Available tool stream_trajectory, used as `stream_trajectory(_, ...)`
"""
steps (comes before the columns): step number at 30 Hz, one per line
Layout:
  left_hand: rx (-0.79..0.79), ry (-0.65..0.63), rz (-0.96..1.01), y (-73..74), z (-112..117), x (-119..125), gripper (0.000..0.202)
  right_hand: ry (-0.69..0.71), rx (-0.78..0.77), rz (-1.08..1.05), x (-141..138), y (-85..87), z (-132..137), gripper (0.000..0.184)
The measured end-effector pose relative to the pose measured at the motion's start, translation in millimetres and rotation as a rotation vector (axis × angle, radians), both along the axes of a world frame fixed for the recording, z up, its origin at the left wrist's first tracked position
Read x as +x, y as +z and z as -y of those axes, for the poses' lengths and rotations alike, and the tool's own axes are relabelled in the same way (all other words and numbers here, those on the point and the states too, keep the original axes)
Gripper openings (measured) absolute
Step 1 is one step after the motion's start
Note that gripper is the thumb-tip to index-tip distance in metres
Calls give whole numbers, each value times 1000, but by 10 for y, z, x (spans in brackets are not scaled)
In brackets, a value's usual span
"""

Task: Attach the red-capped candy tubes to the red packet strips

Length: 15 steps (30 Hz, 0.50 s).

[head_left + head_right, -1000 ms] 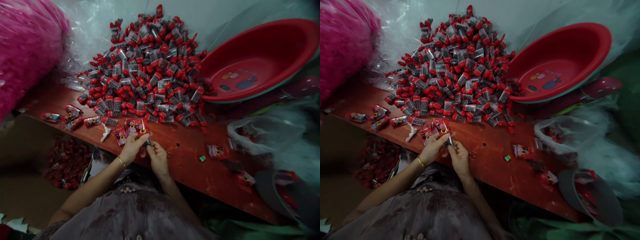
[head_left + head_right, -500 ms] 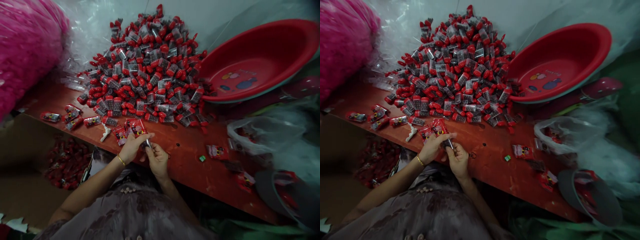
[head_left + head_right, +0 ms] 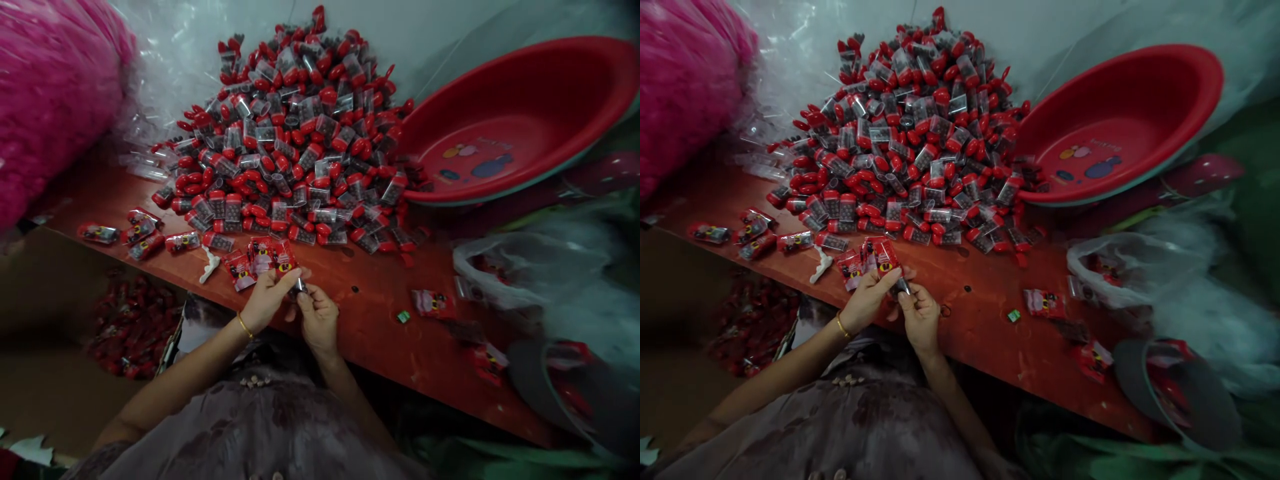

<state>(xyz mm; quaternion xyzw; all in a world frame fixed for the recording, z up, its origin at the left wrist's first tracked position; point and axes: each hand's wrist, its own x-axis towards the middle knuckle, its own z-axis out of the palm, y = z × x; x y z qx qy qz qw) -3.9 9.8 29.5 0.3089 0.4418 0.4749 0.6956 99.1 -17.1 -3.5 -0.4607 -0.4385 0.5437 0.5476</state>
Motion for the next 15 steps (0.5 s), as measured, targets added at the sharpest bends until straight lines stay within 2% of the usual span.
stream_trajectory(4, -67, 1, -2, -48, 97, 40, 48, -37, -10, -21, -7, -19, -43, 29)
stream_trajectory(8, -79, 27, 39, -21, 177, 63, 45, -63, 24, 23, -6, -24, -117, 37)
stream_trajectory(11, -93, 17, 144, 24, 208, 40, 38, -84, 151, 168, -8, -28, -176, 43)
stream_trajectory(15, -146, 44, 201, 68, 252, -188, 32, 28, 322, 457, 71, 36, -396, 28)
